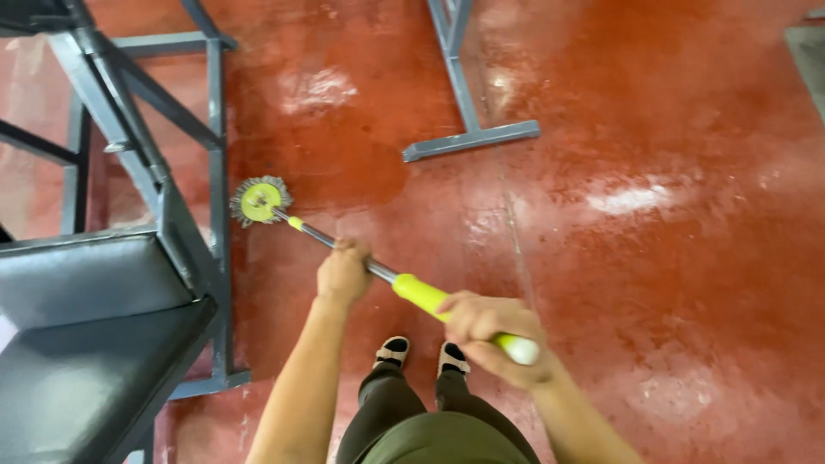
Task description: Mopping the floor of a gym area.
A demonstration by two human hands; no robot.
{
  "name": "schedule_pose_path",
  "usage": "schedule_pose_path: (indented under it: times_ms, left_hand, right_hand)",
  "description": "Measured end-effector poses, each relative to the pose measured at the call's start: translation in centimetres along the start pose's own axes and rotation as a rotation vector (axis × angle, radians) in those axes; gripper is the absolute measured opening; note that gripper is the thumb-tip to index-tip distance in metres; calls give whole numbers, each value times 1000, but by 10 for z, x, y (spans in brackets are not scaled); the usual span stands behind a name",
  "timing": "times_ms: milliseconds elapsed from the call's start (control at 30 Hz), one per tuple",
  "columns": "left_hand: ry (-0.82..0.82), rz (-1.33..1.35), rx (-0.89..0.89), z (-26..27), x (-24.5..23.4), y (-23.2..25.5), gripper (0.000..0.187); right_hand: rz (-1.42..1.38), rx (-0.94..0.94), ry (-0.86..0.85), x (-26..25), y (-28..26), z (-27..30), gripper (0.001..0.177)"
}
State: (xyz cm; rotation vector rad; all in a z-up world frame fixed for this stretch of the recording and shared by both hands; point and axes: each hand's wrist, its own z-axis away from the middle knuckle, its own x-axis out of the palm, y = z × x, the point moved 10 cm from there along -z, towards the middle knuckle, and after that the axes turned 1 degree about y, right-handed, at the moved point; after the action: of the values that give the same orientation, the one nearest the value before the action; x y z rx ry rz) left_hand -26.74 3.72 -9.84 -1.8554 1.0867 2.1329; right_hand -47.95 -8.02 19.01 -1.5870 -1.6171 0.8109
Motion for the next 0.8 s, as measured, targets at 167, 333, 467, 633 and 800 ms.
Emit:
schedule_pose_path:
  times_ms: [167, 333, 467, 633, 800]
  left_hand:
    - [-123, 3, -162, -4, -9, -66, 21]
    - [-76, 130, -206, 4, 3, -48, 25]
    - [-42, 136, -152, 19, 12, -13, 16]
    - [-45, 208, -46, 37, 33, 119, 32]
    - [-94, 266, 132, 81, 80, 279, 12]
  right_hand:
    - [22, 39, 0, 43, 35, -21, 18]
    - [1, 49, 110, 35, 27, -2, 14]
    - [-26, 26, 205, 14, 3, 23, 14]
    - [52, -6, 317, -55, -71, 76, 17]
    - [179, -49, 505, -114, -166, 179, 10]
